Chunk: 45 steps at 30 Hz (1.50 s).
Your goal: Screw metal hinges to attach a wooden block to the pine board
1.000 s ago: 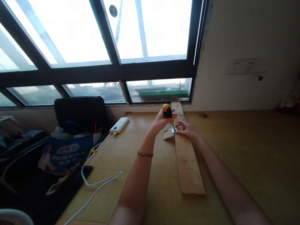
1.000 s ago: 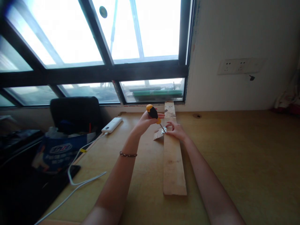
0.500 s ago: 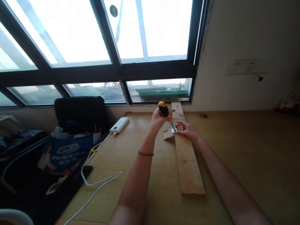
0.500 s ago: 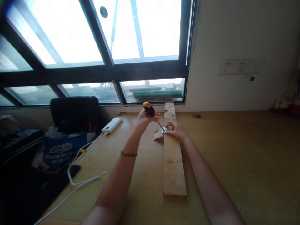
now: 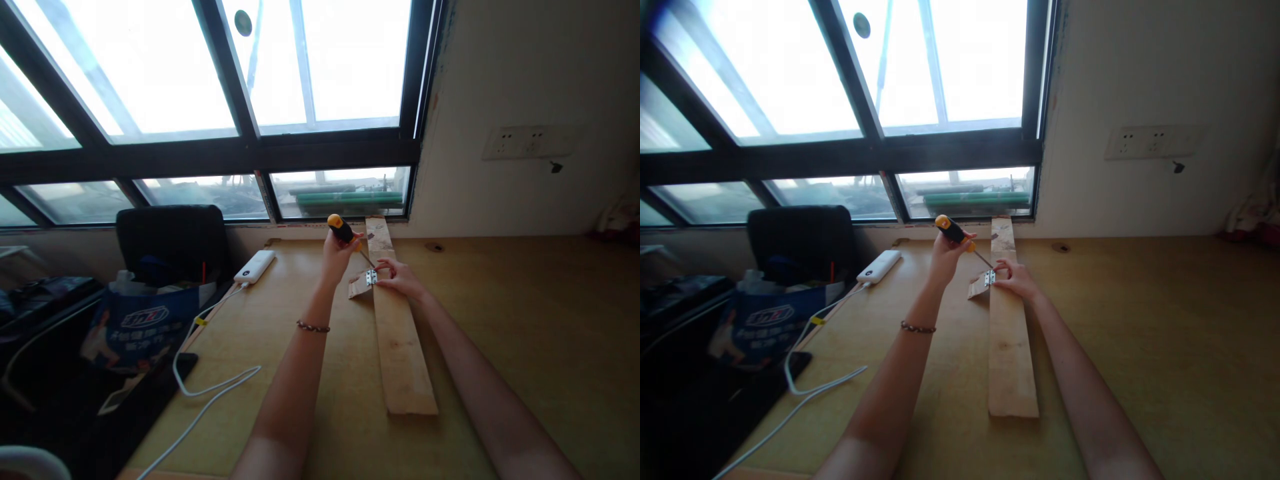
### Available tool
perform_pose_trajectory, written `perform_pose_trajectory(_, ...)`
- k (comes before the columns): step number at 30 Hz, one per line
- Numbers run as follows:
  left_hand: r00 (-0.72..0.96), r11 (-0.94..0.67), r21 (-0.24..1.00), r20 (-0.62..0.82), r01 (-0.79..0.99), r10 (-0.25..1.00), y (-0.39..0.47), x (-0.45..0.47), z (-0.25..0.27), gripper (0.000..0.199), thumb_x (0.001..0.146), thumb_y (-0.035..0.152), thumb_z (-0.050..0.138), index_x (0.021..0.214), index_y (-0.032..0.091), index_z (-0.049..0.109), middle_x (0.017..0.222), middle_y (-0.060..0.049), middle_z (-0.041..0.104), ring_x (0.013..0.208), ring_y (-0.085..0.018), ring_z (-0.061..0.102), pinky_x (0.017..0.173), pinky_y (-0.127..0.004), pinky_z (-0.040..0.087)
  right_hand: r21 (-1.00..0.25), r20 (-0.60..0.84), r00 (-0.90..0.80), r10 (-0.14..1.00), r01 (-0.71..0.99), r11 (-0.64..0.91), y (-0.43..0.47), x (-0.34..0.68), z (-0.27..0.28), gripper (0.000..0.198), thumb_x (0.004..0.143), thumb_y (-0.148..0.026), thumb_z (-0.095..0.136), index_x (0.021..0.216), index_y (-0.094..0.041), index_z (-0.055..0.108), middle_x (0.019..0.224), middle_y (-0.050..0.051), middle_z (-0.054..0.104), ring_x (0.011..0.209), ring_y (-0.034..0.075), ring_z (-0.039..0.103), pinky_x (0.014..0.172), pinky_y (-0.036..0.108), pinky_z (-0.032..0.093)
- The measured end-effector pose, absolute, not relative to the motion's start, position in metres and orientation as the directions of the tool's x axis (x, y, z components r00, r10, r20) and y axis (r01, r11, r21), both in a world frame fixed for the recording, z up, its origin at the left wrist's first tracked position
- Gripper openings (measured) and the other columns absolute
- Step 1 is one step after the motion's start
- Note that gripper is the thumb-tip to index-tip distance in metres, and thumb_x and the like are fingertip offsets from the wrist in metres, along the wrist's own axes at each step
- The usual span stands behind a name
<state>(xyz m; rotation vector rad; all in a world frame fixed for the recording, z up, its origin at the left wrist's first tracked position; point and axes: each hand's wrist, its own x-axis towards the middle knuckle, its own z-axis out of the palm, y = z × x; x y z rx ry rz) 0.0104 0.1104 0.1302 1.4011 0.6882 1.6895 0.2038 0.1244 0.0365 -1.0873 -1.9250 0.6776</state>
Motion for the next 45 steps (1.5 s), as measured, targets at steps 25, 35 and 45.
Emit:
perform_pose_trajectory(25, 0.038, -0.526, 0.847, 0.530, -0.081, 0.847, 0.112, 0.019, 0.123, 0.023, 0.060, 0.011, 0.060, 0.078, 0.017, 0.046, 0.069, 0.001, 0.059, 0.073, -0.015, 0.061, 0.076, -0.034, 0.048, -0.757, 0.384, -0.309, 0.870, 0.435, 0.488, 0.126, 0.204, 0.034, 0.060, 0.061, -0.035, 0.073, 0.116, -0.022, 0.053, 0.099, 0.004, 0.068, 0.051, 0.009, 0.046, 0.050, 0.023, 0.040)
perform_pose_trajectory(35, -0.061, -0.520, 0.853, 0.522, 0.037, 0.851, 0.114, 0.016, 0.120, 0.045, 0.055, 0.023, 0.076, 0.085, 0.019, 0.043, 0.074, 0.000, 0.061, 0.074, -0.017, 0.062, 0.070, -0.031, 0.048, -0.754, 0.384, -0.307, 0.871, 0.440, 0.488, 0.125, 0.204, 0.036, 0.060, 0.062, -0.034, 0.073, 0.117, -0.022, 0.053, 0.099, 0.004, 0.068, 0.052, 0.009, 0.045, 0.051, 0.023, 0.040)
perform_pose_trajectory(45, -0.002, -0.477, 0.878, 0.477, 0.036, 0.879, 0.117, 0.022, 0.115, 0.040, 0.057, 0.015, 0.069, 0.088, 0.019, 0.043, 0.077, -0.002, 0.062, 0.077, -0.019, 0.063, 0.068, -0.032, 0.050, -0.746, 0.384, -0.311, 0.869, 0.450, 0.491, 0.125, 0.203, 0.036, 0.058, 0.062, -0.036, 0.071, 0.116, -0.023, 0.053, 0.100, 0.003, 0.068, 0.052, 0.009, 0.046, 0.051, 0.022, 0.040)
